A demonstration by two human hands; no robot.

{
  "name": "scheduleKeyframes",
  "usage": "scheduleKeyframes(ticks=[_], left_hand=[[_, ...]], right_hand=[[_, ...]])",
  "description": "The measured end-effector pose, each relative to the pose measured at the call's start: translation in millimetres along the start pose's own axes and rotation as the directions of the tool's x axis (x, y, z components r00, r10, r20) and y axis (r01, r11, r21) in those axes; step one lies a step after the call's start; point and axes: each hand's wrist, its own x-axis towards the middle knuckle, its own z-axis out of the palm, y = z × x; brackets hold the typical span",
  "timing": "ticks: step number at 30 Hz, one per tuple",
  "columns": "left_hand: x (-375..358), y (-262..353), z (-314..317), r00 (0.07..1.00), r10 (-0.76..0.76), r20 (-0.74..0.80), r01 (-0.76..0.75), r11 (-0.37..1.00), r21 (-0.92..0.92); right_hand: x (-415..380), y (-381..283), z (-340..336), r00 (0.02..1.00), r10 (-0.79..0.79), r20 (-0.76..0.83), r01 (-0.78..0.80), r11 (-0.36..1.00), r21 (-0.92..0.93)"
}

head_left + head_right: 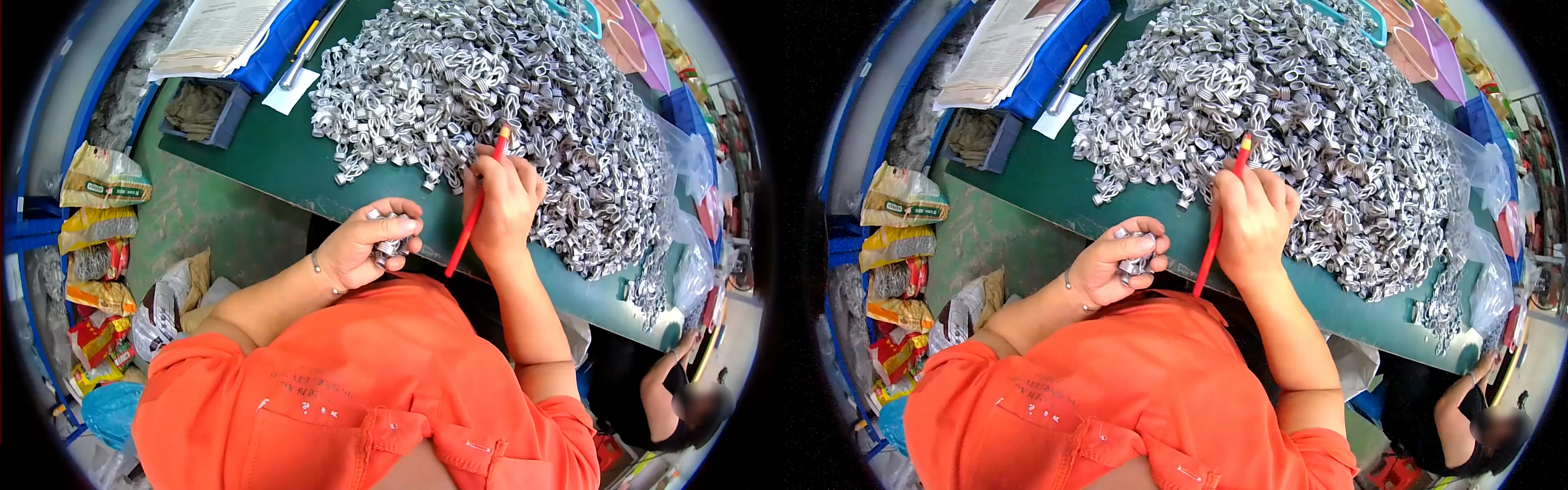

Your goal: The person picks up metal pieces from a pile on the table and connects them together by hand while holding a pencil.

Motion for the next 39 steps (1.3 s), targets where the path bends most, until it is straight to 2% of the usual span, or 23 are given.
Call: scheduleKeyframes(ticks=[1,2,5,7,9,10,11,13,14,17,19,22,24,26,28,29,31,32,34,35,37,38,39], left_hand=[[0.3,0.3,1.4,0.999,0.029,-0.028,-0.028,0.999,0.034],[0.4,0.5,1.8,0.997,0.058,-0.055,-0.054,0.996,0.069],[-4.9,-2.3,0.6,0.989,0.096,-0.111,-0.081,0.987,0.138],[-1.6,-3.2,3.5,0.985,0.115,-0.127,-0.095,0.984,0.153],[1.7,-3.3,5.5,0.971,0.154,-0.181,-0.092,0.947,0.308],[3.0,-2.5,9.1,0.966,0.160,-0.203,-0.089,0.942,0.323],[3.9,-2.0,12.2,0.966,0.161,-0.203,-0.089,0.942,0.324],[5.9,-1.3,15.7,0.964,0.190,-0.187,-0.111,0.924,0.366],[6.7,-1.2,14.0,0.964,0.188,-0.189,-0.108,0.924,0.366],[6.6,-3.1,9.4,0.970,0.175,-0.168,-0.083,0.890,0.449],[6.1,-4.4,9.0,0.974,0.195,-0.117,-0.119,0.877,0.465],[8.6,-8.2,9.4,0.965,0.226,-0.137,-0.132,0.861,0.492],[9.5,-8.9,8.2,0.955,0.260,-0.140,-0.154,0.843,0.516],[9.3,-8.9,6.9,0.941,0.315,-0.124,-0.195,0.805,0.560],[5.8,-7.4,10.9,0.937,0.333,-0.107,-0.204,0.768,0.606],[4.0,-6.9,12.4,0.932,0.351,-0.085,-0.215,0.728,0.651],[3.1,-7.0,11.9,0.931,0.361,-0.049,-0.235,0.698,0.676],[2.9,-7.0,11.6,0.927,0.375,-0.011,-0.261,0.665,0.700],[-0.1,-4.8,14.0,0.932,0.362,-0.002,-0.253,0.657,0.710],[-2.0,-3.4,15.4,0.937,0.350,0.005,-0.246,0.647,0.722],[-4.6,-2.1,17.1,0.931,0.364,0.022,-0.267,0.640,0.720],[-5.4,-1.9,17.3,0.927,0.372,0.043,-0.287,0.634,0.718],[-5.1,-1.5,16.6,0.927,0.373,0.041,-0.287,0.634,0.718]], right_hand=[[2.8,-0.5,1.9,1.000,-0.015,0.023,0.017,0.995,-0.098],[2.6,-1.0,4.5,0.999,-0.028,0.034,0.032,0.993,-0.118],[1.6,-3.6,1.4,0.997,-0.027,0.069,0.037,0.989,-0.142],[1.6,-2.5,-1.4,0.999,-0.031,0.034,0.035,0.991,-0.129],[-1.3,-1.2,-4.2,0.992,-0.090,-0.084,0.096,0.994,0.060],[-4.9,-0.8,-6.6,0.990,-0.129,-0.065,0.139,0.972,0.190],[-11.2,-1.6,-11.2,0.986,-0.163,0.022,0.148,0.937,0.315],[-19.7,-6.1,-12.4,0.962,-0.267,0.061,0.221,0.888,0.403],[-21.0,-9.4,-13.2,0.950,-0.304,0.070,0.250,0.875,0.415],[-27.4,-10.4,-16.0,0.956,-0.284,0.072,0.229,0.877,0.422],[-26.3,-10.9,-19.0,0.953,-0.295,0.064,0.244,0.880,0.408],[-26.6,-13.0,-20.9,0.954,-0.292,0.074,0.238,0.881,0.410],[-28.8,-11.5,-18.4,0.972,-0.183,0.149,0.074,0.834,0.547],[-30.4,-10.5,-18.0,0.997,0.002,0.073,-0.047,0.787,0.615],[-39.7,-7.9,-10.4,0.980,0.195,0.038,-0.173,0.742,0.648],[-43.0,-9.9,-12.5,0.947,0.289,0.138,-0.303,0.669,0.678],[-38.2,-20.0,-23.1,0.819,0.424,0.386,-0.542,0.356,0.761],[-36.7,-21.0,-25.4,0.818,0.426,0.386,-0.544,0.356,0.760],[-35.3,-22.5,-27.4,0.755,0.372,0.541,-0.591,0.027,0.806],[-37.0,-22.2,-26.8,0.754,0.369,0.543,-0.592,0.025,0.805],[-45.0,-19.6,-22.5,0.739,0.314,0.596,-0.521,-0.293,0.801],[-52.1,-19.0,-17.9,0.767,0.287,0.573,-0.503,-0.285,0.816],[-53.1,-21.4,-17.0,0.785,0.254,0.565,-0.478,-0.333,0.813]])
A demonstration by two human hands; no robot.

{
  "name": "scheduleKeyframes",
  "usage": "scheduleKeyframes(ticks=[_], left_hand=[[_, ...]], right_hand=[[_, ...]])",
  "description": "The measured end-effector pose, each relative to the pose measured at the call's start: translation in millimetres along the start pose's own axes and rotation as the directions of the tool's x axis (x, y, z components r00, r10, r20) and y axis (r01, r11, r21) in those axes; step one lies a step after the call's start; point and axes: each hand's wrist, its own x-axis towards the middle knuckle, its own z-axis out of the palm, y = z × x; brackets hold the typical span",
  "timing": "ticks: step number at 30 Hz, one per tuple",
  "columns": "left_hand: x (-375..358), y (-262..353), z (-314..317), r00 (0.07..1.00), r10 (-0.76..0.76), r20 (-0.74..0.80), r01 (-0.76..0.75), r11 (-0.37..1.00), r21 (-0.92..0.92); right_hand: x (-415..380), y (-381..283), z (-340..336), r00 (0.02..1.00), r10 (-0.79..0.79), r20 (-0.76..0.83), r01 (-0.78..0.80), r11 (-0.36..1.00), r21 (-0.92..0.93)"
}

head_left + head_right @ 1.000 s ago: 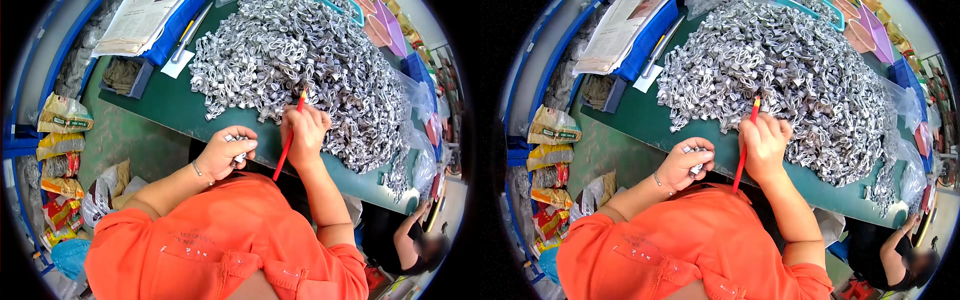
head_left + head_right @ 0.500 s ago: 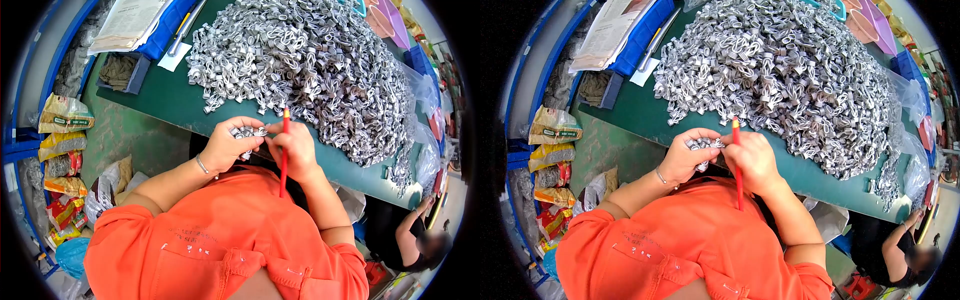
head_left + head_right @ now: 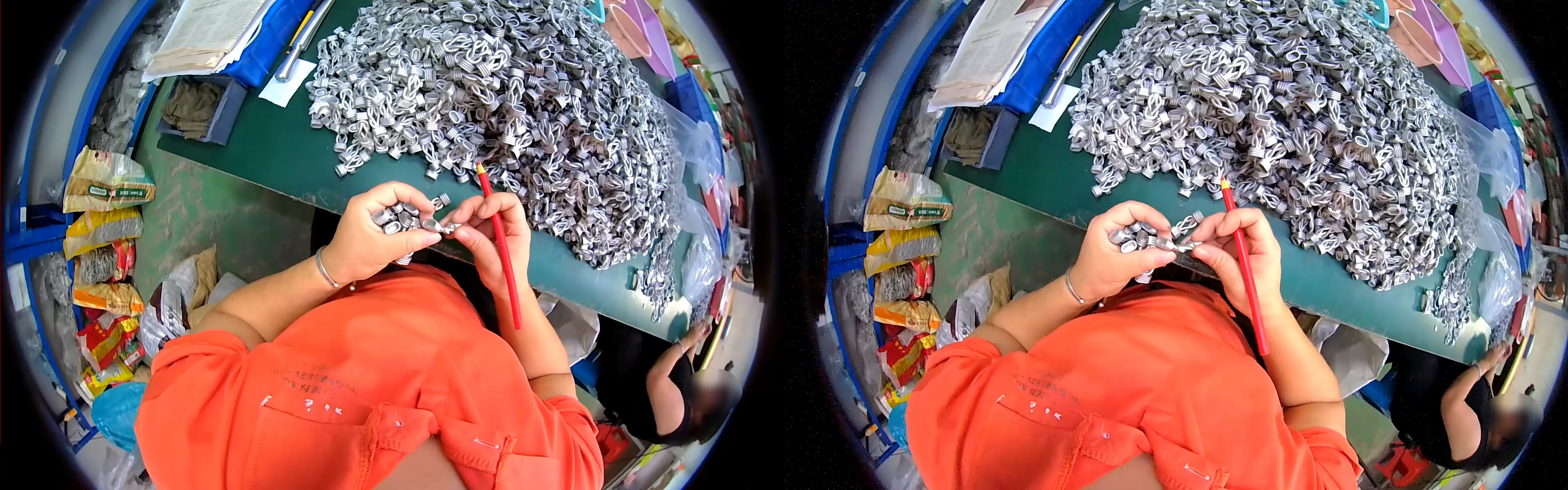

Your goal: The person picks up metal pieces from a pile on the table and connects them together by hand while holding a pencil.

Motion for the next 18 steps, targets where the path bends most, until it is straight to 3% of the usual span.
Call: scheduleKeyframes(ticks=[3,5,6,9,11,12,14,16,17,18], left_hand=[[2.3,-4.5,-1.8,0.993,0.118,0.029,-0.120,0.989,0.081],[4.1,-8.6,-3.0,0.983,0.179,0.040,-0.181,0.982,0.058],[4.1,-9.2,-3.1,0.983,0.180,0.040,-0.182,0.982,0.058],[3.6,-8.9,-0.3,0.984,0.172,0.039,-0.173,0.985,0.002],[3.1,-5.9,3.1,1.000,-0.016,-0.025,0.011,0.977,-0.214],[2.9,-4.0,3.2,1.000,-0.013,-0.025,0.007,0.977,-0.213],[2.8,-0.6,2.2,0.982,-0.176,0.062,0.186,0.885,-0.426],[4.1,-5.2,-0.1,0.977,-0.190,0.099,0.214,0.865,-0.454],[5.5,-5.7,0.7,0.969,-0.215,0.124,0.246,0.771,-0.588],[7.5,-5.2,2.8,0.959,-0.238,0.157,0.278,0.655,-0.703]], right_hand=[[-3.4,1.8,7.0,0.999,-0.026,-0.042,0.026,1.000,-0.001],[-3.7,3.9,5.3,0.982,-0.187,-0.040,0.175,0.963,-0.202],[-2.9,2.6,4.8,0.981,-0.188,-0.040,0.176,0.963,-0.203],[-0.8,-4.3,3.9,0.921,-0.385,0.060,0.361,0.784,-0.505],[0.7,-7.4,7.8,0.902,-0.424,0.079,0.401,0.758,-0.514],[1.5,-8.9,10.5,0.883,-0.459,0.096,0.437,0.733,-0.522],[5.0,-11.1,14.8,0.874,-0.475,0.107,0.450,0.706,-0.547],[11.7,-12.4,19.3,0.817,-0.530,0.227,0.557,0.624,-0.548],[14.3,-19.4,23.3,0.816,-0.455,0.357,0.565,0.494,-0.661],[17.3,-15.4,27.2,0.778,-0.472,0.413,0.620,0.479,-0.621]])
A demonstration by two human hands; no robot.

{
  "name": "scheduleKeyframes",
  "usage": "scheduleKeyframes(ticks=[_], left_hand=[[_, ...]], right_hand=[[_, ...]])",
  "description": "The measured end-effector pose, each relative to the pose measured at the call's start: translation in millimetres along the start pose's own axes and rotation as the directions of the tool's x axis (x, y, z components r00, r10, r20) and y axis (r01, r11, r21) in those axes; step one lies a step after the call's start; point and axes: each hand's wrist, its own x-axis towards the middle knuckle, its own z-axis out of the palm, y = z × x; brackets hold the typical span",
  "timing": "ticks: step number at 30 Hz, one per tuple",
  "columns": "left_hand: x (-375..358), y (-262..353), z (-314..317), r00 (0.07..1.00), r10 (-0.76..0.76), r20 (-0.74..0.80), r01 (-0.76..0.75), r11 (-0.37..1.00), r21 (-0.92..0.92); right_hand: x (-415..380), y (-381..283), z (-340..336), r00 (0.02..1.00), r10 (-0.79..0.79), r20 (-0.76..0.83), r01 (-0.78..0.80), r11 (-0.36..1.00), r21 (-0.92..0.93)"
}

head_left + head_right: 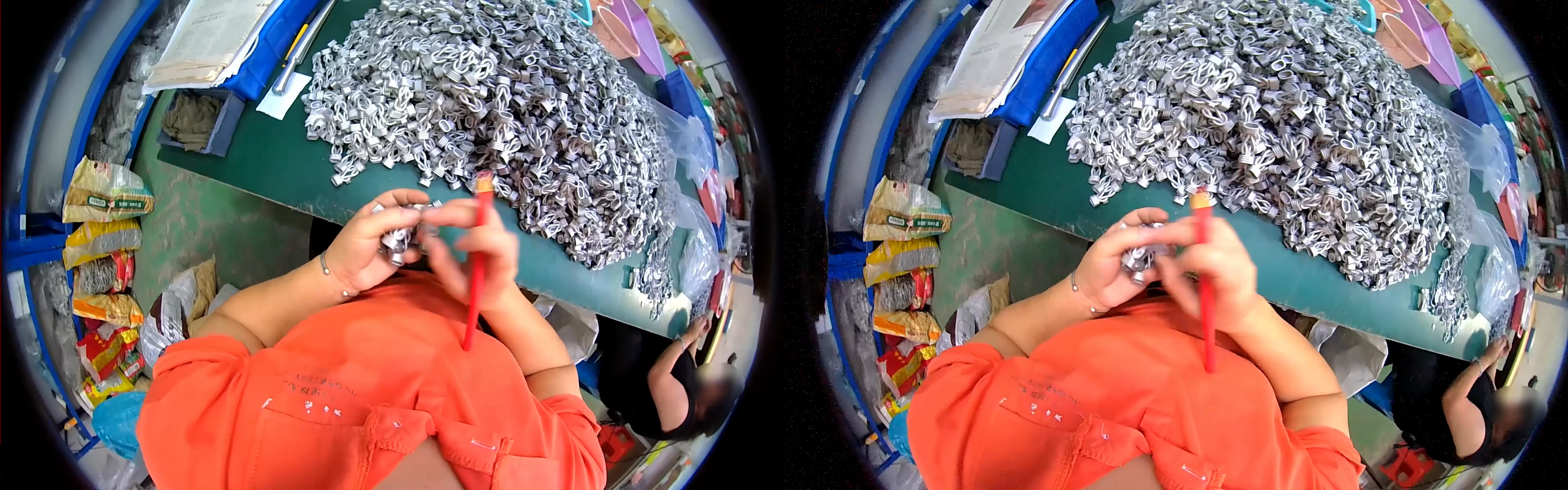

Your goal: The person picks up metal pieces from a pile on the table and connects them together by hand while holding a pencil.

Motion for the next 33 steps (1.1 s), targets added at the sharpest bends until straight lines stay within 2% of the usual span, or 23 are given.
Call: scheduleKeyframes(ticks=[1,2,4,5,6,8,9,10,12,13,14,16,18,19,20,23,24,26,28,30,31,32,33], left_hand=[[4.8,-3.2,10.7,0.999,0.033,-0.016,-0.034,0.994,-0.106],[6.0,-0.7,4.2,0.997,-0.060,0.044,0.065,0.988,-0.142],[8.6,0.4,10.7,0.986,-0.050,0.161,0.108,0.921,-0.375],[9.1,2.2,18.2,0.989,-0.036,0.145,0.078,0.951,-0.298],[5.7,5.9,26.2,0.994,-0.029,0.105,0.052,0.973,-0.223],[-1.1,9.4,11.4,0.977,-0.075,0.198,0.101,0.987,-0.125],[-2.8,6.5,23.6,0.980,-0.049,0.195,0.078,0.987,-0.142],[-0.8,6.2,19.8,0.960,-0.026,0.277,0.061,0.991,-0.120],[1.5,8.9,29.1,0.976,-0.010,0.219,0.040,0.990,-0.132],[4.2,8.9,29.0,0.942,-0.002,0.335,0.075,0.976,-0.206],[5.5,7.0,32.3,0.941,-0.013,0.339,0.086,0.976,-0.202],[7.5,2.2,43.1,0.922,-0.070,0.382,0.100,0.993,-0.061],[10.9,-6.7,52.2,0.927,-0.098,0.362,0.107,0.994,-0.005],[13.6,-8.2,53.0,0.928,-0.135,0.348,0.138,0.990,0.018],[17.7,-9.9,54.4,0.925,-0.176,0.337,0.171,0.984,0.042],[23.9,-10.0,60.2,0.884,-0.235,0.404,0.179,0.969,0.173],[24.7,-8.8,60.8,0.894,-0.212,0.393,0.125,0.964,0.237],[29.7,-5.7,39.3,0.901,-0.114,0.418,0.000,0.965,0.264],[32.2,-1.8,28.6,0.952,-0.035,0.303,-0.030,0.978,0.208],[34.0,2.0,26.6,0.970,0.036,0.238,-0.100,0.960,0.262],[35.1,3.9,25.9,0.972,0.071,0.225,-0.138,0.944,0.299],[35.5,5.7,25.3,0.972,0.102,0.212,-0.168,0.931,0.323],[36.3,8.9,23.1,0.967,0.121,0.223,-0.201,0.901,0.384]], right_hand=[[10.3,-2.6,5.5,0.987,-0.060,0.149,0.071,0.995,-0.075],[20.4,-5.8,10.2,0.949,-0.102,0.298,0.151,0.978,-0.144],[22.9,-6.5,16.1,0.916,-0.118,0.384,0.256,0.908,-0.332],[24.1,1.0,17.0,0.929,-0.123,0.349,0.253,0.900,-0.355],[25.8,13.0,13.4,0.908,-0.172,0.382,0.328,0.859,-0.394],[26.1,22.0,12.0,0.948,-0.197,0.249,0.277,0.896,-0.348],[26.8,25.7,10.1,0.951,-0.226,0.213,0.289,0.894,-0.343],[28.6,28.1,9.7,0.949,-0.276,0.153,0.313,0.888,-0.337],[28.6,28.0,6.3,0.965,-0.238,0.112,0.262,0.891,-0.371],[29.8,27.5,6.5,0.979,-0.204,-0.001,0.191,0.918,-0.347],[30.8,25.7,5.8,0.980,-0.164,-0.111,0.122,0.942,-0.313],[28.3,24.1,-4.9,0.960,0.026,-0.280,-0.080,0.980,-0.184],[22.1,21.0,-9.1,0.831,0.286,-0.478,-0.294,0.954,0.060],[19.4,14.8,-16.9,0.781,0.384,-0.492,-0.351,0.922,0.163],[14.8,1.8,-26.5,0.673,0.566,-0.477,-0.405,0.821,0.402],[-20.9,-22.7,-76.9,0.611,0.535,-0.583,-0.299,0.838,0.456],[-36.6,-34.4,-95.0,0.588,0.501,-0.636,-0.243,0.858,0.452],[-74.9,-58.2,-130.0,0.477,0.402,-0.782,-0.264,0.914,0.309],[-123.8,-70.9,-156.8,0.380,0.195,-0.904,-0.436,0.900,0.011],[-178.9,-71.0,-176.5,0.340,0.077,-0.937,-0.583,0.799,-0.146],[-201.6,-72.7,-180.4,0.242,0.149,-0.959,-0.715,0.695,-0.072],[-238.8,-70.2,-191.4,0.317,0.172,-0.933,-0.851,0.486,-0.199],[-249.7,-67.5,-190.0,0.237,0.190,-0.953,-0.848,0.519,-0.107]])
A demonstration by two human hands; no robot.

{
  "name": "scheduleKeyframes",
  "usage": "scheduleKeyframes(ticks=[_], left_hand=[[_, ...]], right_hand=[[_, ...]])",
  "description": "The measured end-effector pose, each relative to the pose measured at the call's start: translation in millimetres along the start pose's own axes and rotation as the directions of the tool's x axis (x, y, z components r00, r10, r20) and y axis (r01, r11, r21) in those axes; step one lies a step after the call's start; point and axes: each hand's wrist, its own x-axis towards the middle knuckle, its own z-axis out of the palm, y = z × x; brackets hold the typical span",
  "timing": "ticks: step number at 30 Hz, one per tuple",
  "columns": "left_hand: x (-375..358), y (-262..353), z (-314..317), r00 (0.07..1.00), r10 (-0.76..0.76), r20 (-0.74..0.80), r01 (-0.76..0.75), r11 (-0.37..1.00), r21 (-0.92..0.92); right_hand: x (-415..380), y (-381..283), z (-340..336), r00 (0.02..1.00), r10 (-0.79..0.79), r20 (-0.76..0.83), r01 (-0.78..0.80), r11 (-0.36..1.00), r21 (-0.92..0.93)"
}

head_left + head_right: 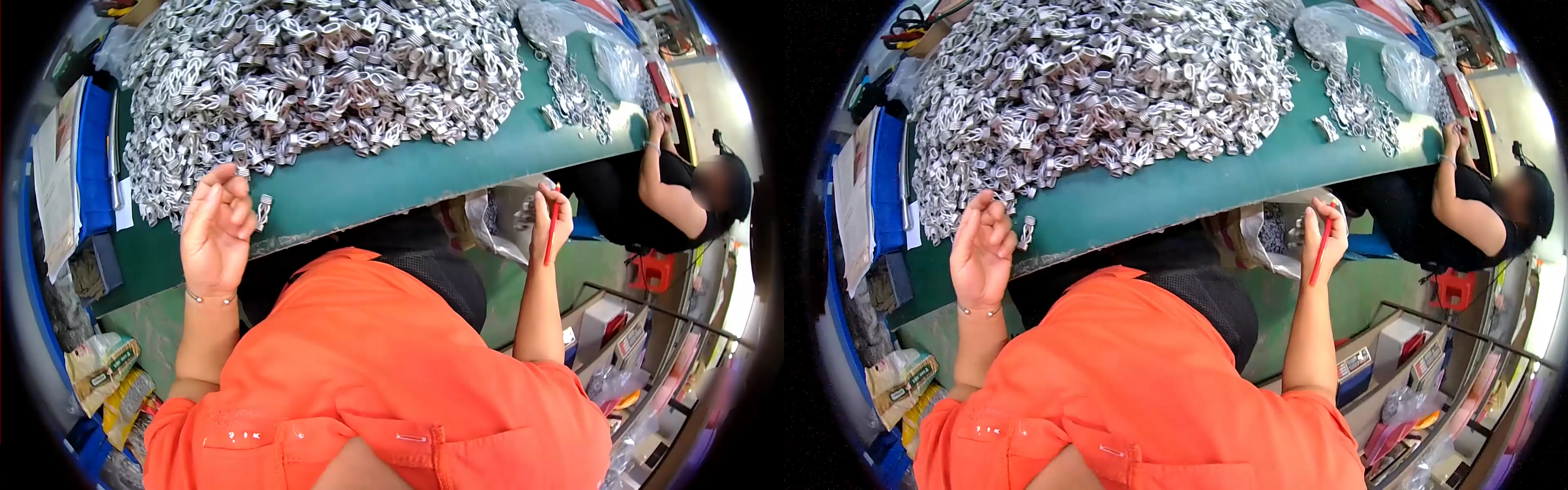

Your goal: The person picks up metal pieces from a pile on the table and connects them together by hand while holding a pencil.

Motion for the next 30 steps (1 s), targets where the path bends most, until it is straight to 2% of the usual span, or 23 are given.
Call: scheduleKeyframes(ticks=[1,3,5,7,9,10,11,13,14,15,16,17,18,19,20,22,24,25,27,28,30], left_hand=[[-0.2,1.5,-3.5,1.000,0.029,0.000,-0.029,0.997,0.069],[-3.2,6.4,-4.8,0.995,0.078,-0.068,-0.062,0.974,0.219],[-8.4,7.3,-15.6,0.974,0.161,-0.156,-0.074,0.888,0.453],[-14.8,8.6,-17.4,0.932,0.209,-0.297,0.049,0.738,0.673],[-18.9,2.1,-30.5,0.933,0.336,-0.126,-0.055,0.481,0.875],[-22.4,4.7,-27.4,0.945,0.325,-0.034,-0.068,0.296,0.953],[-25.4,7.5,-20.9,0.959,0.279,-0.059,-0.001,0.208,0.978],[-28.4,1.2,-15.2,0.952,0.302,0.040,-0.072,0.096,0.993],[-28.4,-6.1,-20.5,0.934,0.333,0.126,-0.132,-0.003,0.991],[-27.4,-11.3,-26.1,0.911,0.351,0.215,-0.192,-0.101,0.976],[-29.9,-8.8,-21.3,0.945,0.295,0.138,-0.120,-0.080,0.990],[-30.0,-9.1,-21.3,0.943,0.303,0.139,-0.119,-0.081,0.990],[-30.1,-9.9,-22.1,0.937,0.321,0.137,-0.149,0.012,0.989],[-30.7,-10.2,-22.4,0.931,0.339,0.133,-0.178,0.105,0.978],[-32.7,-8.3,-18.7,0.943,0.319,0.094,-0.157,0.178,0.972],[-36.9,-8.2,-16.7,0.928,0.351,0.127,-0.210,0.210,0.955],[-39.3,-5.8,-14.1,0.902,0.386,0.196,-0.304,0.242,0.921],[-40.6,-6.8,-13.4,0.897,0.398,0.191,-0.305,0.244,0.921],[-43.1,-9.7,-12.2,0.947,0.321,-0.020,-0.188,0.603,0.775],[-43.7,-7.3,-10.7,0.976,0.209,-0.061,-0.127,0.771,0.624],[-43.8,-5.5,-10.4,0.981,0.176,-0.078,-0.107,0.834,0.542]], right_hand=[[0.0,9.2,-3.5,0.997,0.076,-0.017,-0.075,0.995,0.059],[5.2,10.0,-6.4,0.991,-0.088,-0.103,0.091,0.996,0.020],[7.7,-22.0,12.2,0.965,-0.207,-0.163,0.207,0.978,-0.017],[9.3,-52.7,34.5,0.939,-0.325,-0.112,0.320,0.946,-0.055],[6.6,-70.4,60.3,0.887,-0.462,-0.011,0.462,0.887,0.028],[2.4,-81.7,75.7,0.854,-0.518,0.051,0.514,0.855,0.070],[-5.4,-100.2,92.2,0.817,-0.565,0.113,0.557,0.825,0.095],[-21.0,-124.5,123.7,0.762,-0.598,0.248,0.555,0.801,0.224],[-28.3,-131.3,139.9,0.727,-0.613,0.310,0.505,0.783,0.364],[-40.5,-137.9,152.9,0.702,-0.593,0.394,0.469,0.801,0.372],[-49.4,-151.2,165.6,0.611,-0.631,0.478,0.484,0.775,0.406],[-60.0,-154.1,179.1,0.539,-0.675,0.504,0.500,0.738,0.453],[-69.8,-158.6,188.2,0.475,-0.695,0.540,0.478,0.719,0.504],[-81.9,-161.5,197.2,0.464,-0.669,0.581,0.421,0.743,0.521],[-89.6,-170.7,205.2,0.455,-0.689,0.565,0.447,0.725,0.524],[-100.1,-174.8,207.9,0.428,-0.536,0.727,0.233,0.843,0.484],[-107.2,-171.6,211.1,0.394,-0.432,0.812,0.013,0.885,0.465],[-106.1,-173.8,212.1,0.383,-0.438,0.813,0.020,0.884,0.467],[-103.8,-179.1,213.1,0.442,-0.669,0.598,0.210,0.725,0.656],[-102.4,-180.7,212.3,0.432,-0.680,0.592,0.212,0.715,0.667],[-100.7,-184.1,211.1,0.420,-0.676,0.605,0.186,0.717,0.672]])
